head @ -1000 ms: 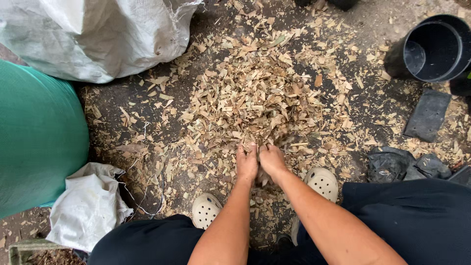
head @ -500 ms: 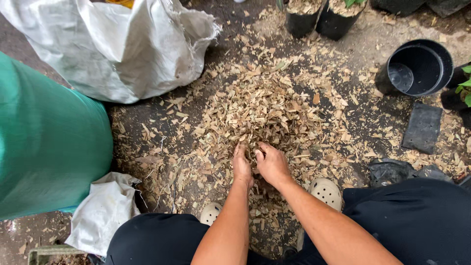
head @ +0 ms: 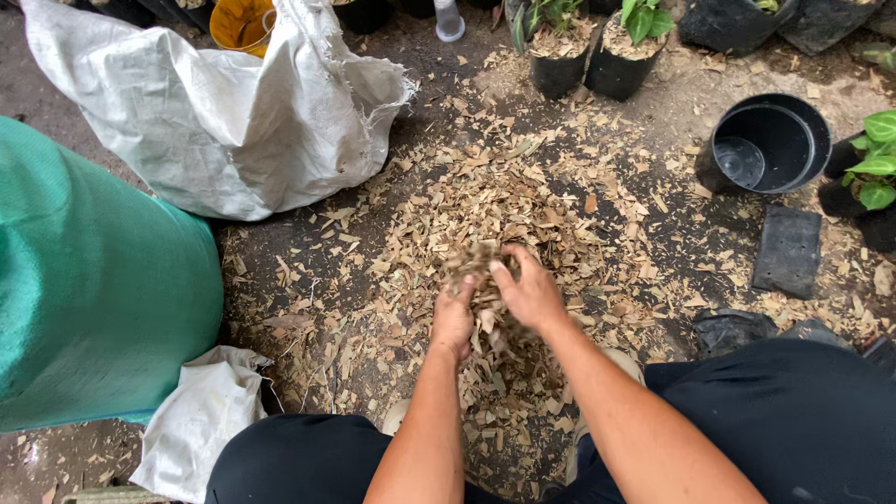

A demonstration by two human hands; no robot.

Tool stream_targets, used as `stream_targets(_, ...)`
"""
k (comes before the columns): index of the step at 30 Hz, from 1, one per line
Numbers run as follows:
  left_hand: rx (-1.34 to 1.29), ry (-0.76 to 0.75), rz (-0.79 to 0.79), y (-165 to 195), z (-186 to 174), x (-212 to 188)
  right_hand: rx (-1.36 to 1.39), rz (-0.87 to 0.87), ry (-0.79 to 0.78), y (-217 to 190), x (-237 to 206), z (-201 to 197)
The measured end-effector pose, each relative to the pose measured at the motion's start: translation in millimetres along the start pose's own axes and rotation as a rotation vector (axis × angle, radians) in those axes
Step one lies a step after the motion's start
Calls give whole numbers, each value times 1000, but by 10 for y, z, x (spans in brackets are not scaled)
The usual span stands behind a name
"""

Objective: The person sits on the ground at a plant nursery and breaks apart clumps of dried bark chips by hand, crumbling larger pieces into smaller fragments and gathering them into a pile on the ground next to sacks and potted plants.

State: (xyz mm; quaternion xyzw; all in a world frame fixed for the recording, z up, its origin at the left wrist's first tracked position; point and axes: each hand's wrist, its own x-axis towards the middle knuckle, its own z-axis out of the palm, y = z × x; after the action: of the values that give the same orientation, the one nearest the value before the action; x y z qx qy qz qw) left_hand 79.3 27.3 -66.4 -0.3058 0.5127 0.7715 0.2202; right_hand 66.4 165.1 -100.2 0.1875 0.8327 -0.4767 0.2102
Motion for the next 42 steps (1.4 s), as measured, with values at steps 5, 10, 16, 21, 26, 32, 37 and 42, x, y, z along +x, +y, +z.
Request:
stream_targets(5, 491, -204, 43, 148, -13, -31, -229, -154, -109, -78, 111, -280)
stream_targets(10, 630, -276, 202, 256, -16, 6, -168, -279, -204, -118, 125, -354)
stream_targets(16, 624, -57, 82, 177, 55, -12, -175, -276, -87, -280, 79, -292)
stream_targets(21, 711, 34, 833, 70, 224, 1, 32, -77, -9, -381, -6, -163)
stream_targets(26, 769, 162, 434, 59, 302, -92, 447, 169, 47, -361, 26, -20)
stream_targets(32, 565, 133, 411, 96, 318, -113, 846, 291, 81, -352, 43, -125)
stream_targets(37, 475, 148, 415, 129, 225, 10, 312, -10, 72, -443, -133, -234)
stream_targets(42, 384, 134, 606, 121, 198, 52, -17, -203, 64, -457, -192, -128)
